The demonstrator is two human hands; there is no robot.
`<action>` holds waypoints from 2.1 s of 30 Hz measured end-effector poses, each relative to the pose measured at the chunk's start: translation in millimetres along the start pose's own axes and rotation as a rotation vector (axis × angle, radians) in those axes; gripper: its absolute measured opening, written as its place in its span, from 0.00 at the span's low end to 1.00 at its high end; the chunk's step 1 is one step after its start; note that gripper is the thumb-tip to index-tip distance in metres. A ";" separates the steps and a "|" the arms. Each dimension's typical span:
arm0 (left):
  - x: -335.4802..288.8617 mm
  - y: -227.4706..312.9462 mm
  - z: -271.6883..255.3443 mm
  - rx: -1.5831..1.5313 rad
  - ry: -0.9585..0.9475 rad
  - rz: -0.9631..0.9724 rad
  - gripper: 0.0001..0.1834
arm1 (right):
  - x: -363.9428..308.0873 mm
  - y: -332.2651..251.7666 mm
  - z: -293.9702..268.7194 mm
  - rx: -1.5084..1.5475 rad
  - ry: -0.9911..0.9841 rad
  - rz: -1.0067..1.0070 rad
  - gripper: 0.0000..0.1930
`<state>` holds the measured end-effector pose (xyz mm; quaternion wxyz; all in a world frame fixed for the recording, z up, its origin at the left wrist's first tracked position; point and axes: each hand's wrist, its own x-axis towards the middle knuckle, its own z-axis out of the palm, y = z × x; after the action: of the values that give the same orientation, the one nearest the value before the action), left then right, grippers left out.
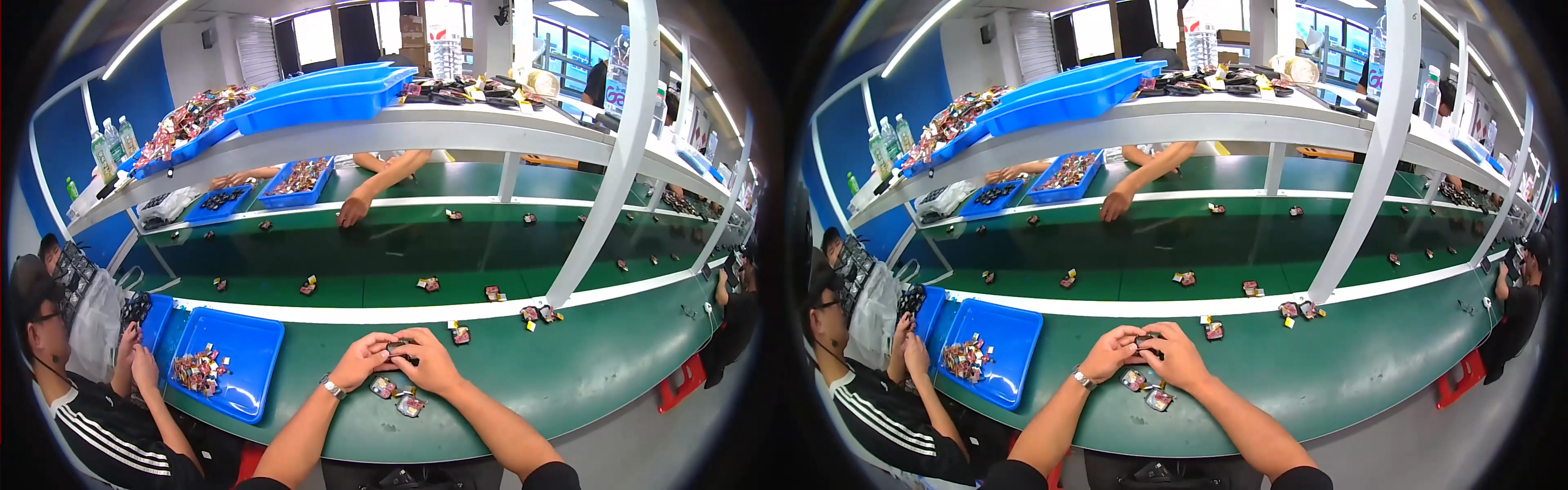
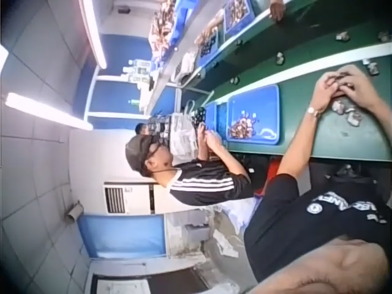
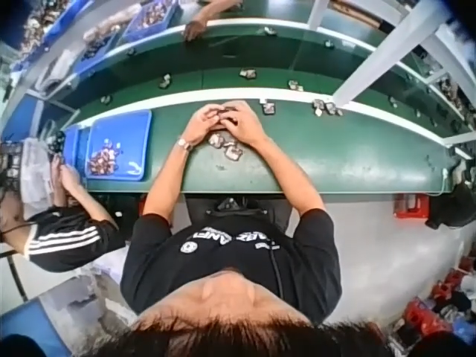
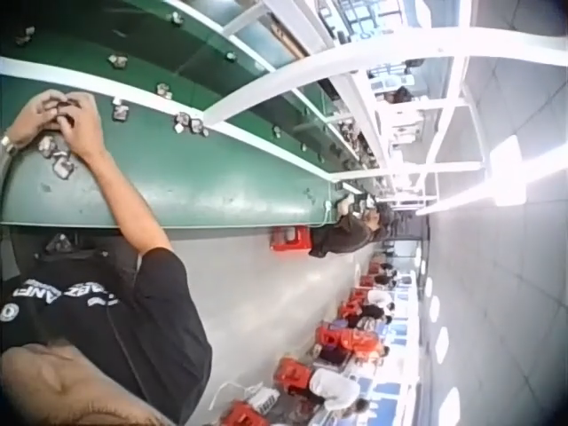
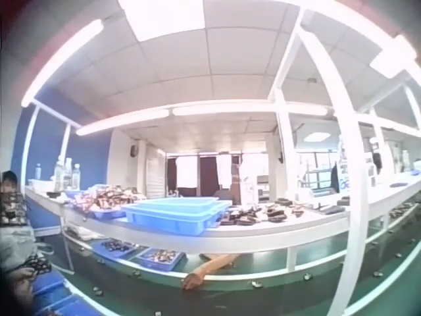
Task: Assembling small decorative character pins on a factory production line.
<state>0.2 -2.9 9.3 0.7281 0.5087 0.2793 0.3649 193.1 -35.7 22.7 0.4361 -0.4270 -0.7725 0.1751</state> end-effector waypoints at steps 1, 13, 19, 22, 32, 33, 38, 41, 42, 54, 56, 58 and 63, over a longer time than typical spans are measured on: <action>0.8 0.3 0.3 -0.021 0.008 -0.012 0.15 | -0.2 0.6 0.4 -0.002 0.002 0.000 0.07; 1.4 -4.9 -3.5 -0.049 0.002 -0.015 0.15 | -2.7 -2.0 10.0 -0.006 0.114 -0.007 0.08; 0.0 -2.9 -1.7 -0.044 0.007 -0.002 0.15 | -2.8 -3.0 11.5 0.033 0.116 0.029 0.08; 1.3 -4.7 -2.8 -0.058 -0.001 0.006 0.15 | -3.1 -4.1 11.2 0.037 0.126 0.036 0.08; 2.8 -12.6 -10.0 -0.042 0.034 0.039 0.15 | -2.0 -13.1 13.0 0.043 0.207 -0.028 0.10; 2.4 -12.2 -10.3 -0.068 0.018 0.037 0.15 | -2.3 -14.2 13.0 0.034 0.214 -0.030 0.10; 1.2 -8.9 -5.9 -0.091 -0.007 0.053 0.16 | -5.1 -4.8 16.7 0.077 0.197 0.021 0.10; 0.7 -10.6 -5.6 -0.072 0.019 0.020 0.15 | -4.6 -2.5 22.4 0.114 0.193 0.052 0.09; 2.2 -9.9 -6.9 -0.052 0.026 0.049 0.15 | -2.2 -4.4 23.4 0.143 0.191 0.070 0.09; 1.1 -4.8 -0.3 -0.060 0.077 0.017 0.16 | 3.4 -9.5 16.0 -0.024 0.273 -0.073 0.06; 1.0 -3.8 1.4 -0.072 0.060 0.031 0.16 | 2.4 -5.9 15.4 -0.115 0.262 -0.096 0.07; 0.8 -7.2 -3.2 -0.057 0.067 0.026 0.16 | 2.9 -10.0 14.6 -0.133 0.248 -0.106 0.07; 1.1 -6.7 -0.9 -0.052 0.049 0.027 0.17 | 1.7 -6.8 14.1 -0.215 0.240 -0.160 0.09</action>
<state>1.8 -3.0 2.7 0.7290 0.4842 0.2808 0.3940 177.6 -36.8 20.0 0.4897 -0.4263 -0.7605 0.0041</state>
